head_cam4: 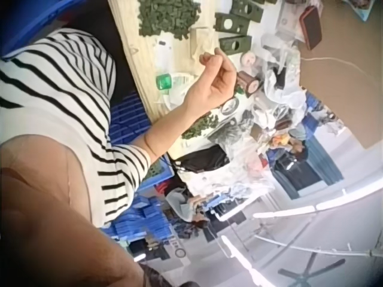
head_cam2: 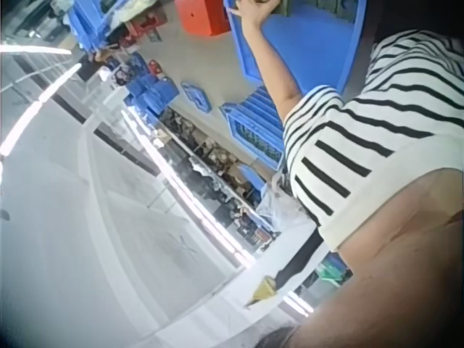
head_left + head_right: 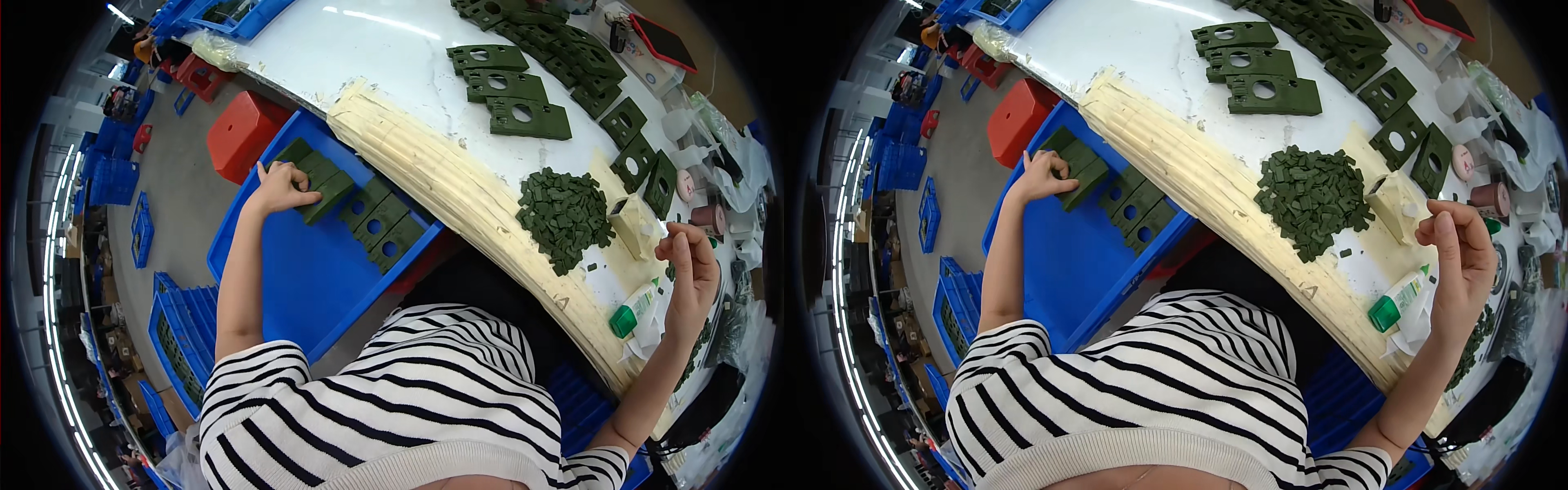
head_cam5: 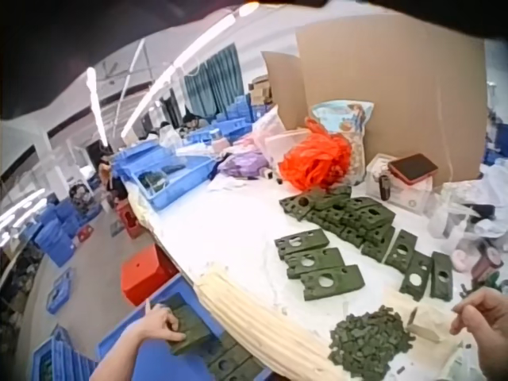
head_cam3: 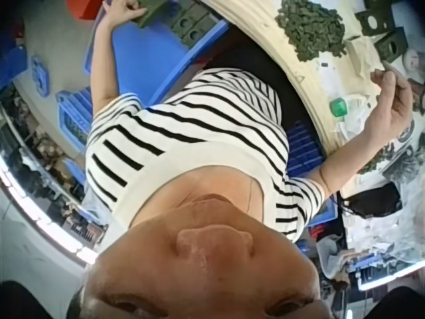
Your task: Assembling green plastic toy tanks by applying small components and glue at a workbench.
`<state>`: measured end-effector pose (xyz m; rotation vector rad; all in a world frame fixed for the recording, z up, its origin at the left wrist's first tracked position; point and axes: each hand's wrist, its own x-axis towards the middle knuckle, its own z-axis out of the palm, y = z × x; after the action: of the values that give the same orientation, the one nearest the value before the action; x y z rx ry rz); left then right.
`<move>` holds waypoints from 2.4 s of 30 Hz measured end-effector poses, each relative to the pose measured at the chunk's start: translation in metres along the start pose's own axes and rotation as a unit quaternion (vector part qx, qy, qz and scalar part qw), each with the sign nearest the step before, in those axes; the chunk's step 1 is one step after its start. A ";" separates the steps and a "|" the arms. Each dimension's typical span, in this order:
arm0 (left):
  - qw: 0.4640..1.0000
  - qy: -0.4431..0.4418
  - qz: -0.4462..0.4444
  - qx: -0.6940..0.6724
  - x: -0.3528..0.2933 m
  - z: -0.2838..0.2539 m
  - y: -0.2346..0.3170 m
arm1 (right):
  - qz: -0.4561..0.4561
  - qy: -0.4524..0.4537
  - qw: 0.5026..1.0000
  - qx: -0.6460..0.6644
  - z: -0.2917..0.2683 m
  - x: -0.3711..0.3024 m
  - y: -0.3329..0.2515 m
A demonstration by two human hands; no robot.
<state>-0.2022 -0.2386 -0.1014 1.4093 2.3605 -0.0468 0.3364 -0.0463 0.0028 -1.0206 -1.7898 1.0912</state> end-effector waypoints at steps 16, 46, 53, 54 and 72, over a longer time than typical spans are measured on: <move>0.998 0.049 0.026 0.015 0.023 0.031 0.000 | 0.001 -0.007 1.000 -0.015 0.001 0.000 -0.001; 0.938 0.298 0.158 0.083 0.054 0.061 -0.049 | -0.024 -0.060 0.996 -0.055 0.052 -0.069 -0.042; 0.903 0.397 0.100 0.131 0.046 0.061 -0.053 | -0.016 -0.087 0.995 -0.055 0.065 -0.072 -0.039; 0.892 0.418 0.093 0.146 0.048 0.062 -0.049 | -0.015 -0.082 0.995 -0.060 0.064 -0.073 -0.042; 0.879 0.395 -0.207 -0.171 0.066 0.072 -0.039 | -0.001 -0.088 0.994 -0.065 0.066 -0.070 -0.042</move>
<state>-0.2404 -0.2187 -0.1975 0.7983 3.0572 0.9500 0.2931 -0.1421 0.0055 -1.0255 -2.0249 1.1042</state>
